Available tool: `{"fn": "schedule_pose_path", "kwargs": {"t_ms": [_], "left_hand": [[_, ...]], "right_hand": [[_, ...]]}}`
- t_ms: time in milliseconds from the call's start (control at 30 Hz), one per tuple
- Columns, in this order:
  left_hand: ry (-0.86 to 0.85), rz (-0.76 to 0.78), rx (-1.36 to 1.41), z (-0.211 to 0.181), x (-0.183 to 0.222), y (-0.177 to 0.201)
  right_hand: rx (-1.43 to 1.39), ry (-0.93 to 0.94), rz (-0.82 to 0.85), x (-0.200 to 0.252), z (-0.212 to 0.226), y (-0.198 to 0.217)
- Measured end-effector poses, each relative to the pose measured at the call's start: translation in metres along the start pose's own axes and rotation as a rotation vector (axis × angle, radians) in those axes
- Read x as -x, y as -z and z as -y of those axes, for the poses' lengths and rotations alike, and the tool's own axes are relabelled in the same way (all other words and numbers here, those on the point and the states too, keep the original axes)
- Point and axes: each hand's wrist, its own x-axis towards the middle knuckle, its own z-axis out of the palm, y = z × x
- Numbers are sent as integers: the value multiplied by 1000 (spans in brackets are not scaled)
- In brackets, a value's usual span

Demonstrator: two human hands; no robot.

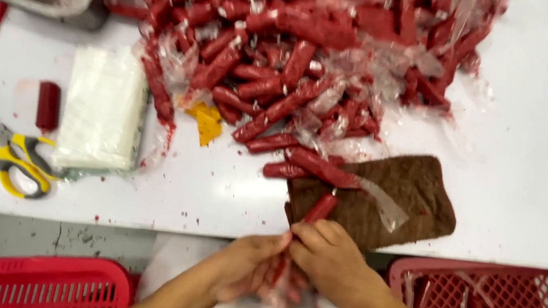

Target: The person is picking up individual red sausages wrapped in plastic from a large pile, wiping each one on a brown cloth to remove residue, and placing them into a red plastic basket.

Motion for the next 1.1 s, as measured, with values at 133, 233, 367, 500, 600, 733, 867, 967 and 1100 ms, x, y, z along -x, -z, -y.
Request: {"fn": "schedule_pose_path", "kwargs": {"t_ms": [133,233,367,500,600,733,867,967,1100], "left_hand": [[62,93,212,18,-14,1],[91,97,245,25,-18,-1],[56,107,211,24,-20,6],[-420,-322,-496,21,7,2],[-1225,-207,-1209,28,16,-2],[-1486,-449,-1271,-15,-38,-1],[-1311,-306,-1124,-70,-41,-29],[-1248,-315,-860,-85,-17,-62],[-1207,-225,-796,-116,-40,-53]], "right_hand": [[-146,-40,205,1,6,-3],[-200,-28,302,-1,5,4],[-383,-52,292,-17,-8,24],[-438,-173,152,-17,-11,37],[-487,-198,-10,-16,-6,44],[-412,-318,5,-32,-72,-28],[-792,-369,-12,44,-178,-190],[-2503,-942,-47,27,-146,-129],[-1338,-751,-275,-33,-54,20]]}}
